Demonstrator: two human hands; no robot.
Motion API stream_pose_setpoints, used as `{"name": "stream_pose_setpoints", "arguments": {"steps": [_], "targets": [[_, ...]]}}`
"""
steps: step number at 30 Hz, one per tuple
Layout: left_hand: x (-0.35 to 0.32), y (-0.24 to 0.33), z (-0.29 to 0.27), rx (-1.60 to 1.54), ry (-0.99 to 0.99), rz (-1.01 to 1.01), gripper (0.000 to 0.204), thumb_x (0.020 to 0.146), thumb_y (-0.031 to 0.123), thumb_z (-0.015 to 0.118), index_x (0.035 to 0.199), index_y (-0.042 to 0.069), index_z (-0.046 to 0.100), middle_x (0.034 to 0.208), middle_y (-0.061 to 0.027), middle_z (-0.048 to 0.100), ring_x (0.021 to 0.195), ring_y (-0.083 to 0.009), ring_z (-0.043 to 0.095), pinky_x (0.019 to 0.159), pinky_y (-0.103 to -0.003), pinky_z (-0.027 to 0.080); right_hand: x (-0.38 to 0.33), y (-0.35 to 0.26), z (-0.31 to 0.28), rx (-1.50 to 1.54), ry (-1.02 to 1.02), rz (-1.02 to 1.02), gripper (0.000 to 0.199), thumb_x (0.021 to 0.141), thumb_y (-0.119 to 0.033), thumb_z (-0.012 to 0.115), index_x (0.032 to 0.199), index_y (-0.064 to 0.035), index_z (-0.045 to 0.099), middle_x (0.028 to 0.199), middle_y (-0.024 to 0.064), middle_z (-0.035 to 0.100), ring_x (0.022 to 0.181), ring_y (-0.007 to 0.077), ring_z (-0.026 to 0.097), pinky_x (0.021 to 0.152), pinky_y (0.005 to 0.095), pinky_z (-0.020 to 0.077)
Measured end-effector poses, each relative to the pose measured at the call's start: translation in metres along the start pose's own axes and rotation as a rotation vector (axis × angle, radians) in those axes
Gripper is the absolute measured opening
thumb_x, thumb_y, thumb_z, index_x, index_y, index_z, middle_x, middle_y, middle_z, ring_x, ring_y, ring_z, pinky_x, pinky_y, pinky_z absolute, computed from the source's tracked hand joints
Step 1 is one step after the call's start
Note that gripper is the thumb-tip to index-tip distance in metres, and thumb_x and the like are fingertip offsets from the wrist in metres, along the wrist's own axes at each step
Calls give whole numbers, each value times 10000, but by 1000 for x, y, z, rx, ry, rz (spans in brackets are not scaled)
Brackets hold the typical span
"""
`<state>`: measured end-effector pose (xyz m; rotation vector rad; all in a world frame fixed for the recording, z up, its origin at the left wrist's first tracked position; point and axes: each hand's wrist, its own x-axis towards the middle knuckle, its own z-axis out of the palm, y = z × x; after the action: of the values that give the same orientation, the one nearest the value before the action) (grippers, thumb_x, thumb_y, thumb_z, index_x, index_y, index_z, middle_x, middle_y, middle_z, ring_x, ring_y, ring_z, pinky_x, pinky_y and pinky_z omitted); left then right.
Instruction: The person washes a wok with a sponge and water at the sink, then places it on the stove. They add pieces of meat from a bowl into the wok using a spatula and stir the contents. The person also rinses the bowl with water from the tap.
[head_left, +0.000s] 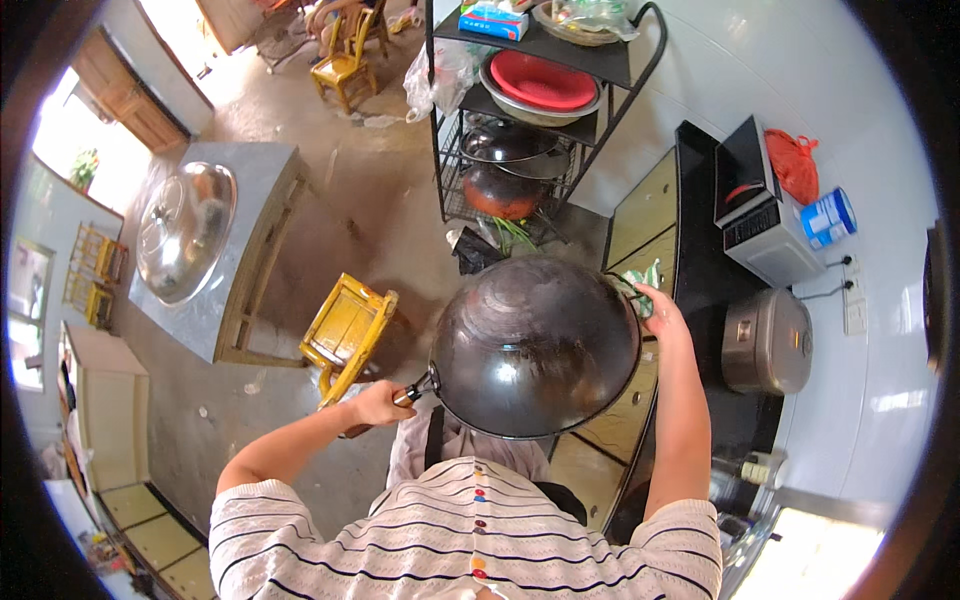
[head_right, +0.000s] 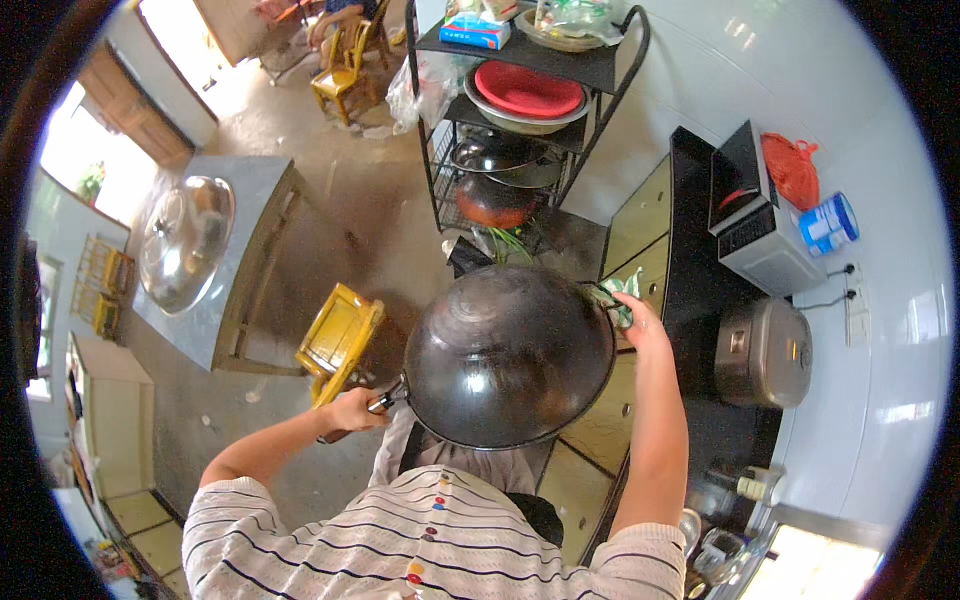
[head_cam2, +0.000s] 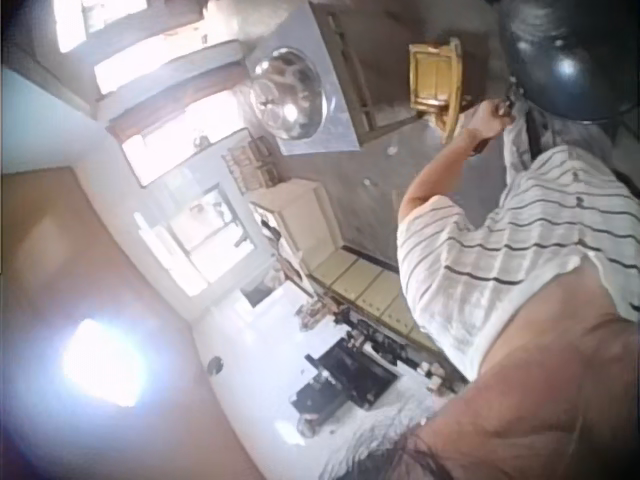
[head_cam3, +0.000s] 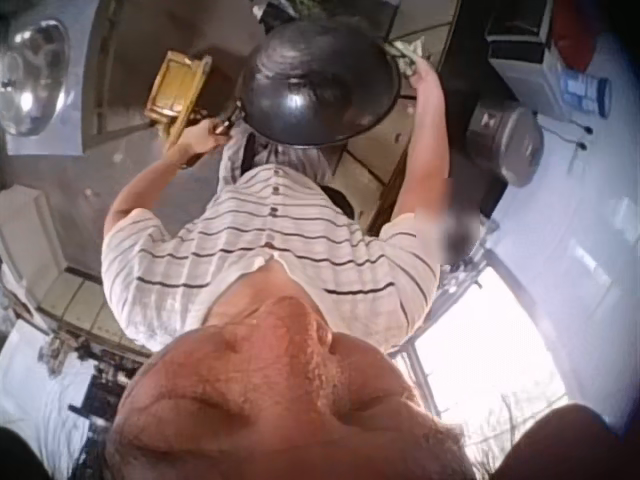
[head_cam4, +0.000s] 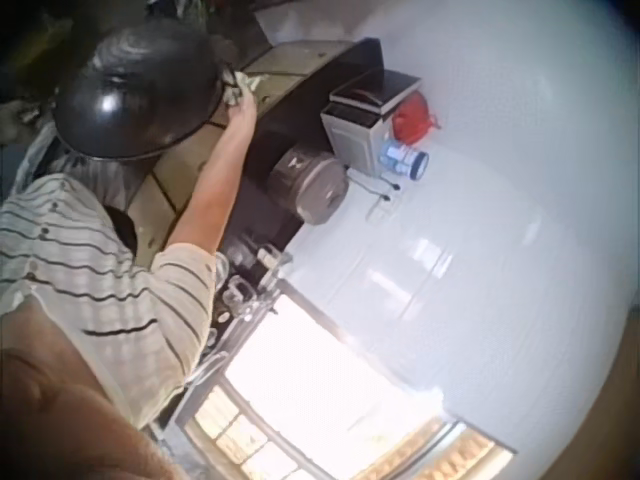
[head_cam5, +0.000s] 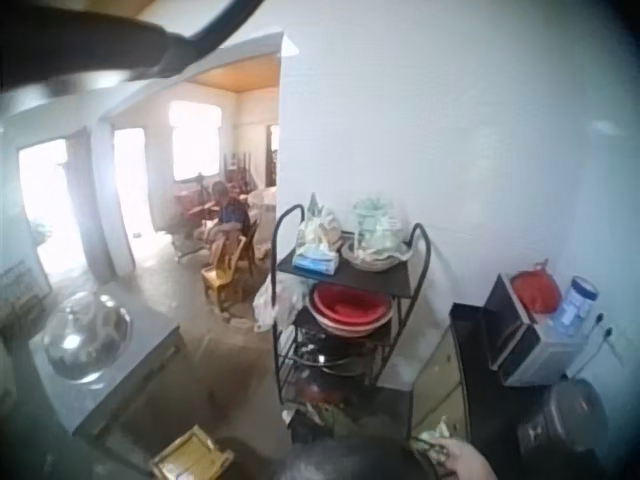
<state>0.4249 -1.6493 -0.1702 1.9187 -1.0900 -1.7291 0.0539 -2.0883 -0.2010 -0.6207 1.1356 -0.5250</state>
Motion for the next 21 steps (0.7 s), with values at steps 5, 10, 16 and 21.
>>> {"name": "stream_pose_setpoints", "arguments": {"steps": [5,10,16,21], "targets": [[61,-19,45,-53,266,36,235,745,184,696,726,20,529,590,-64,467,575,-145,426,551,-352,421,61,-29,8,-292,139,46,425,804,-48,711,1182,38,536,1080,140,635,874,243,660,705,380,556],[170,-49,56,26,679,-33,167,729,169,612,733,9,568,717,-227,611,699,-446,580,635,-479,473,76,-22,36,-203,289,-68,487,810,-29,670,1261,19,494,1123,153,619,976,262,650,790,396,567],[326,-86,46,70,823,-130,164,740,175,634,802,34,578,776,-222,628,767,-423,614,690,-510,480,110,107,28,-462,370,-72,795,751,49,510,1484,22,204,1334,166,482,1139,266,527,970,355,434],[438,-104,42,34,949,-85,175,744,153,667,802,39,548,758,-208,601,746,-419,592,670,-484,469,134,228,-9,-267,377,102,846,714,49,510,1488,32,169,1280,176,487,1080,284,541,871,366,465]]}}
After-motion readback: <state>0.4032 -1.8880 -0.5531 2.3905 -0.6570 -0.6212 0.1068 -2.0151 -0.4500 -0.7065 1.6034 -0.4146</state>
